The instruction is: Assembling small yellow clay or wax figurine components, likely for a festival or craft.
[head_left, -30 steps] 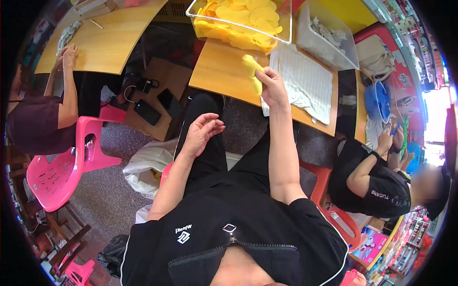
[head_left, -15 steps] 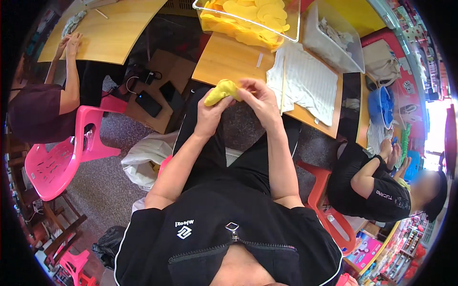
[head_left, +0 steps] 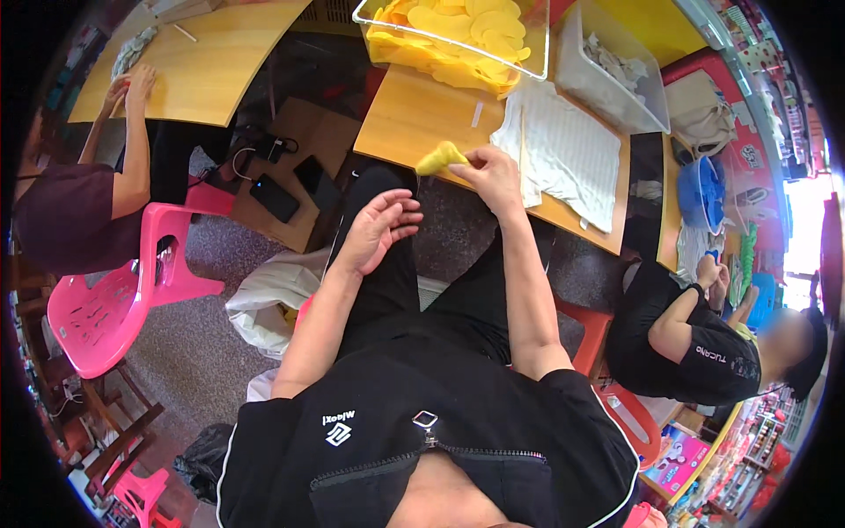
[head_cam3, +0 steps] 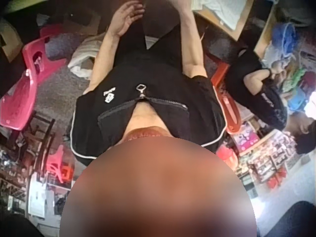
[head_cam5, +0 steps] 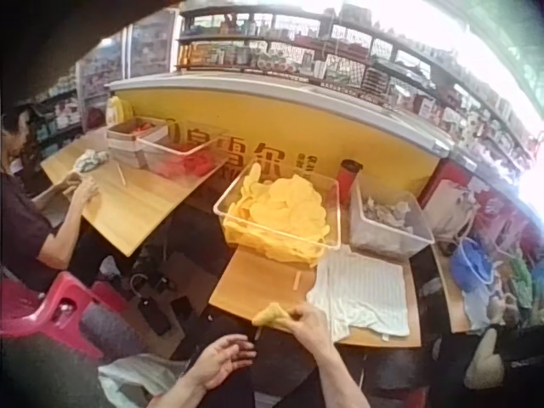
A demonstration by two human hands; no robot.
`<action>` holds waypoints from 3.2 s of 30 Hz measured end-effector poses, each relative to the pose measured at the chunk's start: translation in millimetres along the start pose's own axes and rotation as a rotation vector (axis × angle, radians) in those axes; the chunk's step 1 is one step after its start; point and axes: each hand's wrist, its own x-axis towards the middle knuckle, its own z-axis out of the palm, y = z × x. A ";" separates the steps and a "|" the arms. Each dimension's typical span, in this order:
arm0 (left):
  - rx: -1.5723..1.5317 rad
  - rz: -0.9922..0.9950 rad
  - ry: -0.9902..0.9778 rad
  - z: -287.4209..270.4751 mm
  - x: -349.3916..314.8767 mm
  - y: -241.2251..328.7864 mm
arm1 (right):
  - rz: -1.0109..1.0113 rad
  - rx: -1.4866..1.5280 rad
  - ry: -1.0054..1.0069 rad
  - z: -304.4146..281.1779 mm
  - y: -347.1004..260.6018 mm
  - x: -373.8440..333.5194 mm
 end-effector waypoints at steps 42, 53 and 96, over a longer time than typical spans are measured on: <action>0.278 0.075 0.193 4.2 -6.1 -5.0 | -0.242 -0.252 0.309 17.9 5.9 1.8; 0.244 0.171 0.107 41.2 10.8 22.0 | 0.066 0.592 -0.191 16.9 -22.8 -39.9; 0.556 0.478 0.239 12.7 -4.2 7.0 | -0.154 -0.053 -0.016 9.7 -43.7 4.2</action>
